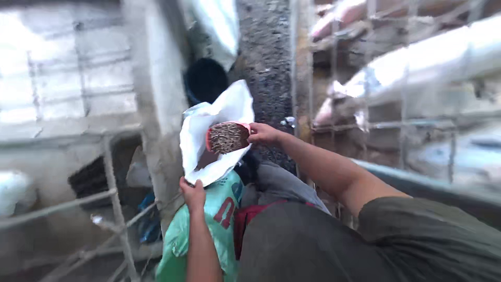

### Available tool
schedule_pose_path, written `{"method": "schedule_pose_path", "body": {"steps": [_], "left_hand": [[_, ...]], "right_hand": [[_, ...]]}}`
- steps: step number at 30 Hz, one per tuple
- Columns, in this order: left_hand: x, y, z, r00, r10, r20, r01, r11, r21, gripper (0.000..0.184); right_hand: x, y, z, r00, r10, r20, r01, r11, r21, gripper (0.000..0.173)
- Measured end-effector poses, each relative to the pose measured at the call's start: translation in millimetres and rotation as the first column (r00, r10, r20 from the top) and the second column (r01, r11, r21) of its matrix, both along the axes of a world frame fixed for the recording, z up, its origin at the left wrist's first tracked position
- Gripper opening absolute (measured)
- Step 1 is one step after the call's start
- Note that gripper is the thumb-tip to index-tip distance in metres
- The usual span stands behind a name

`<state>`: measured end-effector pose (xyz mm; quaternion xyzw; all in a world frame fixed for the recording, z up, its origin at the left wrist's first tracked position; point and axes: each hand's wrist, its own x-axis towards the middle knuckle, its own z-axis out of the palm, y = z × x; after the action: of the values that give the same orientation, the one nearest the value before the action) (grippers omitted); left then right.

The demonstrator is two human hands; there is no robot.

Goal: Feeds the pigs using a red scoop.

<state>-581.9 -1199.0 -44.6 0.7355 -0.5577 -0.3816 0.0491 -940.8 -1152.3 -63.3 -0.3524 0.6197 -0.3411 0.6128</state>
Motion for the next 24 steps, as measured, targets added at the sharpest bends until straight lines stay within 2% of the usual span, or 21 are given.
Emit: {"method": "schedule_pose_path", "body": {"steps": [2,5,8,10,12,14,18,21,24], "left_hand": [[-0.9,3.8,5.2,0.994,-0.098,0.041,0.099,0.995,-0.030,0.080],[0.2,13.9,11.7,0.939,-0.279,0.200,0.297,0.952,-0.068,0.094],[-6.6,22.2,18.8,0.792,-0.488,0.366,0.561,0.819,-0.123,0.100],[-16.2,23.4,21.7,0.671,-0.578,0.465,0.691,0.714,-0.111,0.099],[-33.2,26.4,27.9,0.545,-0.644,0.537,0.789,0.610,-0.069,0.089],[-58.9,30.9,36.2,0.405,-0.705,0.582,0.870,0.493,-0.008,0.079],[-129.2,47.8,51.3,0.143,-0.781,0.608,0.974,0.219,0.052,0.072],[-189.0,74.3,49.9,0.019,-0.815,0.579,0.997,0.056,0.046,0.070],[-248.1,119.5,42.7,-0.071,-0.843,0.533,0.997,-0.055,0.045,0.069]], "right_hand": [[-9.3,45.2,32.4,0.991,-0.132,-0.028,0.131,0.990,-0.046,0.050],[-6.8,127.1,77.5,0.927,-0.368,0.074,0.372,0.927,-0.051,0.054],[6.1,219.6,84.2,0.812,-0.573,0.111,0.581,0.812,-0.052,0.058],[21.8,279.0,82.9,0.703,-0.703,0.111,0.709,0.705,-0.027,0.053],[48.0,337.7,78.7,0.567,-0.823,0.024,0.823,0.567,0.032,0.042],[74.6,396.5,63.3,0.432,-0.899,-0.069,0.900,0.425,0.094,0.039],[140.6,496.8,30.7,0.053,-0.996,-0.071,0.983,0.039,0.182,0.047],[194.1,554.0,-0.2,-0.233,-0.965,-0.124,0.923,-0.259,0.283,0.046],[241.0,601.2,-34.8,-0.490,-0.850,-0.192,0.775,-0.526,0.350,0.046]]}}
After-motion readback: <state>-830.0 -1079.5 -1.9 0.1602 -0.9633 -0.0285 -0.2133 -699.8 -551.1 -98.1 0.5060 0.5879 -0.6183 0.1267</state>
